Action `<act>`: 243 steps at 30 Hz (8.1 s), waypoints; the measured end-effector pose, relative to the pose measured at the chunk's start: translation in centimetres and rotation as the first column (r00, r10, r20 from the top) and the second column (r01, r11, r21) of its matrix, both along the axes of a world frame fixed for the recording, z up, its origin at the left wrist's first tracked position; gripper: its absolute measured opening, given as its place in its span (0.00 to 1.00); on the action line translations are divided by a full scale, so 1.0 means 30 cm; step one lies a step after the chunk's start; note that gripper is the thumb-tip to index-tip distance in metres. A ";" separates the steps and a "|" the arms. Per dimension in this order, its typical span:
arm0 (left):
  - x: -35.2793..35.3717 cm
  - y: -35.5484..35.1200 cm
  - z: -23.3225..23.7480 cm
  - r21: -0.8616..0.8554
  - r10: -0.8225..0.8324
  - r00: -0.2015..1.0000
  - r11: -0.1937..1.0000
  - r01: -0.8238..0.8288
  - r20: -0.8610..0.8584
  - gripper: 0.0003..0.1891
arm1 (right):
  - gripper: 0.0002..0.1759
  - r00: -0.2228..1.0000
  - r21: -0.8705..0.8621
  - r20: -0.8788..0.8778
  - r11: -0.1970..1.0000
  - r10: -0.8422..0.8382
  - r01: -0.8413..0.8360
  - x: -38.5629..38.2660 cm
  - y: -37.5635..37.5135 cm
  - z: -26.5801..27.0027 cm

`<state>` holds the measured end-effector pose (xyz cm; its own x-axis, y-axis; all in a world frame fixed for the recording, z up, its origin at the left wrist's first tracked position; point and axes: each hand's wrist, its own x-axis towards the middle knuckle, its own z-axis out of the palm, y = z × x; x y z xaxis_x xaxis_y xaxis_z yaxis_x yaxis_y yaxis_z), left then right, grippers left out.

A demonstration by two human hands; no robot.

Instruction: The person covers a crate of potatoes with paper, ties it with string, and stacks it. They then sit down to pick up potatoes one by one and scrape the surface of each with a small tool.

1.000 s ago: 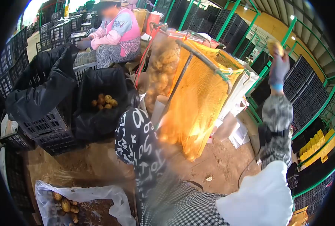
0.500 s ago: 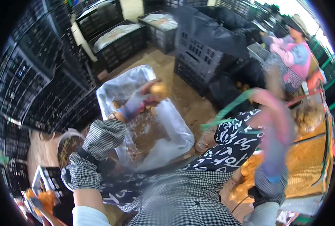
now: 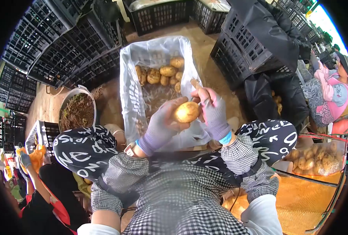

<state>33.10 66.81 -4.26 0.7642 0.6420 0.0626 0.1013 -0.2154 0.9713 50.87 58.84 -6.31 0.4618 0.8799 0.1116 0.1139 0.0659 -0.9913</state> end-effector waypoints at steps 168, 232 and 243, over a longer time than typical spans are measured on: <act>0.037 0.075 -0.213 0.365 0.205 0.979 0.911 -0.194 0.007 0.44 | 0.20 0.966 -0.317 0.189 0.942 0.175 -0.109 0.004 0.034 0.032; 0.042 0.132 -0.168 -0.724 0.174 0.943 0.684 0.090 0.282 0.40 | 0.47 0.932 -0.099 0.318 0.984 0.171 -0.147 0.007 0.024 -0.102; 0.147 0.085 -0.233 -0.612 0.091 0.976 0.790 0.050 0.197 0.39 | 0.46 0.759 -0.133 0.636 0.988 0.143 -0.075 0.058 -0.020 -0.104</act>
<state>37.51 69.37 -11.24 0.7651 0.6141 -0.1939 -0.1170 0.4287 0.8958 52.60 58.24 -9.44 0.2118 0.9417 0.2613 0.7231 0.0288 -0.6901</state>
